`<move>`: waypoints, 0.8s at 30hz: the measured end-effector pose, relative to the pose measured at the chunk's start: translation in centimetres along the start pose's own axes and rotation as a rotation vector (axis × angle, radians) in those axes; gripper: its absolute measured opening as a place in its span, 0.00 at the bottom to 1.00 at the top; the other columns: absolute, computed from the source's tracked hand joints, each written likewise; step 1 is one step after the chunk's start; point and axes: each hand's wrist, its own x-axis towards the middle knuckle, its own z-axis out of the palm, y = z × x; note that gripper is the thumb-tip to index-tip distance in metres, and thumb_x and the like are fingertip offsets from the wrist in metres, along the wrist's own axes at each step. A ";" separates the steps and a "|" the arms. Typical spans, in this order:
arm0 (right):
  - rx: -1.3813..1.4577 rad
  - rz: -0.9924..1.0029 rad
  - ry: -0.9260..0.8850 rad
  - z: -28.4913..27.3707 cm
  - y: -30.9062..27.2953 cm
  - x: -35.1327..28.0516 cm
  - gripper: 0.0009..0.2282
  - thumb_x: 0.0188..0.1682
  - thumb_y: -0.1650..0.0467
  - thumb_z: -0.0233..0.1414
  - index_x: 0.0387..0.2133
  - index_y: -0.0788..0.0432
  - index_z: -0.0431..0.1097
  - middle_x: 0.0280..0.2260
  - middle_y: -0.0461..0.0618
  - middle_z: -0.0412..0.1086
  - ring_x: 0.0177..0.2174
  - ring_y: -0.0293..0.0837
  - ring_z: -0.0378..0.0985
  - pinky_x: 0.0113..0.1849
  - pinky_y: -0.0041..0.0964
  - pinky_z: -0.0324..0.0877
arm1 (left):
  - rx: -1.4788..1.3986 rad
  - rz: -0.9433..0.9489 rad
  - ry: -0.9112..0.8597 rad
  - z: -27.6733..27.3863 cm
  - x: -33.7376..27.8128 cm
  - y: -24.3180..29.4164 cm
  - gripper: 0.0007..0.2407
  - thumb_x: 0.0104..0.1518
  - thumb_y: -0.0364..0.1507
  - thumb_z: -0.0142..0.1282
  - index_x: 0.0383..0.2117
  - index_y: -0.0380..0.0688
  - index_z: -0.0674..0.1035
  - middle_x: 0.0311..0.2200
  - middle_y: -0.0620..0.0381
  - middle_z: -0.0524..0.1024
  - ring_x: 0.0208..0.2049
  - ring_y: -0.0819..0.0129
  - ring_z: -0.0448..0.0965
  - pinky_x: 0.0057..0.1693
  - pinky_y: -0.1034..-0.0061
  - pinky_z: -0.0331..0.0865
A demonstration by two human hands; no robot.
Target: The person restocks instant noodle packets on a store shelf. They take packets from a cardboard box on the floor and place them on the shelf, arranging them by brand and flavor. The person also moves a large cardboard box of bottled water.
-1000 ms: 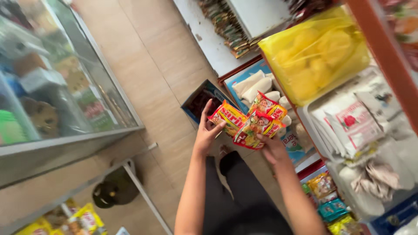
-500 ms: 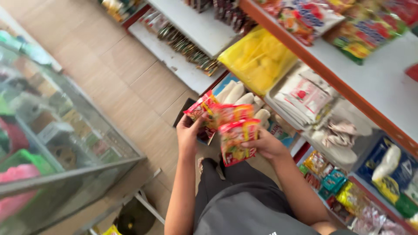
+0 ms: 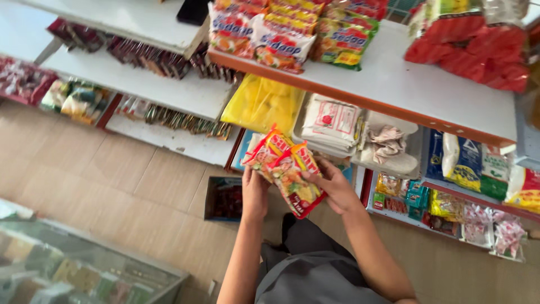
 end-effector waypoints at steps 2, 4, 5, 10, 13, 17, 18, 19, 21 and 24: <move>0.003 -0.040 0.056 -1.2 -0.4 0.1 0.26 0.45 0.71 0.61 0.58 0.66 0.63 0.49 0.53 0.73 0.46 0.43 0.78 0.47 0.39 0.75 | 0.037 -0.065 0.024 2.0 0.7 -0.1 0.20 0.67 0.39 0.45 0.63 0.48 0.67 0.55 0.55 0.74 0.52 0.67 0.77 0.51 0.68 0.73; 0.023 -0.088 0.109 -2.4 -0.8 0.2 0.25 0.47 0.70 0.60 0.57 0.67 0.64 0.49 0.54 0.74 0.46 0.43 0.78 0.46 0.39 0.76 | 0.038 -0.083 -0.108 3.8 1.5 0.4 0.25 0.67 0.47 0.38 0.63 0.46 0.67 0.53 0.51 0.75 0.49 0.63 0.79 0.51 0.68 0.74; 0.044 -0.118 0.135 -2.9 -1.0 0.3 0.24 0.48 0.69 0.60 0.57 0.68 0.64 0.49 0.55 0.74 0.46 0.43 0.78 0.45 0.39 0.76 | 0.037 -0.091 -0.172 4.8 1.9 0.6 0.27 0.67 0.51 0.35 0.63 0.45 0.67 0.52 0.50 0.76 0.48 0.61 0.80 0.50 0.68 0.75; 0.083 -0.206 0.185 -4.2 -2.5 1.3 0.24 0.50 0.68 0.60 0.56 0.70 0.63 0.48 0.57 0.73 0.45 0.43 0.78 0.44 0.39 0.75 | 0.368 -0.035 -0.173 9.5 3.1 1.5 0.25 0.58 0.36 0.59 0.61 0.46 0.67 0.54 0.54 0.75 0.53 0.69 0.77 0.55 0.74 0.73; -0.012 -0.198 0.209 -4.5 -3.4 1.9 0.27 0.45 0.66 0.62 0.56 0.68 0.64 0.48 0.54 0.74 0.46 0.42 0.78 0.45 0.38 0.75 | 0.331 0.000 -0.154 11.0 3.9 1.7 0.24 0.56 0.33 0.65 0.57 0.39 0.71 0.52 0.52 0.77 0.52 0.70 0.78 0.55 0.74 0.73; -0.278 -0.235 0.186 -4.7 -5.3 2.1 0.33 0.36 0.66 0.69 0.55 0.65 0.64 0.47 0.54 0.75 0.45 0.44 0.79 0.48 0.40 0.75 | 0.349 -0.045 -0.044 11.7 4.8 2.0 0.23 0.55 0.32 0.64 0.57 0.41 0.72 0.47 0.55 0.78 0.47 0.71 0.79 0.49 0.76 0.70; -0.341 -0.238 0.182 -4.9 -6.1 2.2 0.34 0.33 0.67 0.70 0.54 0.65 0.64 0.47 0.55 0.75 0.45 0.45 0.79 0.47 0.41 0.76 | 0.308 -0.019 -0.034 11.8 5.2 2.2 0.23 0.55 0.31 0.64 0.56 0.40 0.72 0.46 0.55 0.79 0.46 0.71 0.79 0.49 0.76 0.71; -0.381 -0.246 0.214 -5.1 -7.3 2.4 0.34 0.32 0.67 0.70 0.53 0.64 0.65 0.47 0.54 0.75 0.45 0.44 0.79 0.48 0.40 0.75 | 0.266 0.007 -0.024 11.8 5.5 2.5 0.22 0.55 0.31 0.64 0.56 0.39 0.72 0.46 0.55 0.79 0.46 0.71 0.79 0.50 0.76 0.72; -0.454 -0.252 0.286 -5.7 -10.2 3.0 0.33 0.30 0.67 0.71 0.51 0.64 0.67 0.47 0.53 0.76 0.45 0.44 0.79 0.48 0.39 0.75 | 0.226 0.066 -0.018 11.4 6.1 3.5 0.21 0.55 0.30 0.65 0.54 0.38 0.73 0.45 0.54 0.79 0.46 0.71 0.80 0.51 0.77 0.73; -0.595 -0.471 0.371 -6.7 -15.0 5.2 0.31 0.33 0.65 0.70 0.50 0.61 0.68 0.45 0.50 0.76 0.44 0.43 0.80 0.49 0.39 0.76 | 0.232 0.151 -0.019 10.3 6.9 5.5 0.19 0.56 0.29 0.65 0.53 0.36 0.75 0.45 0.53 0.80 0.46 0.71 0.80 0.52 0.78 0.73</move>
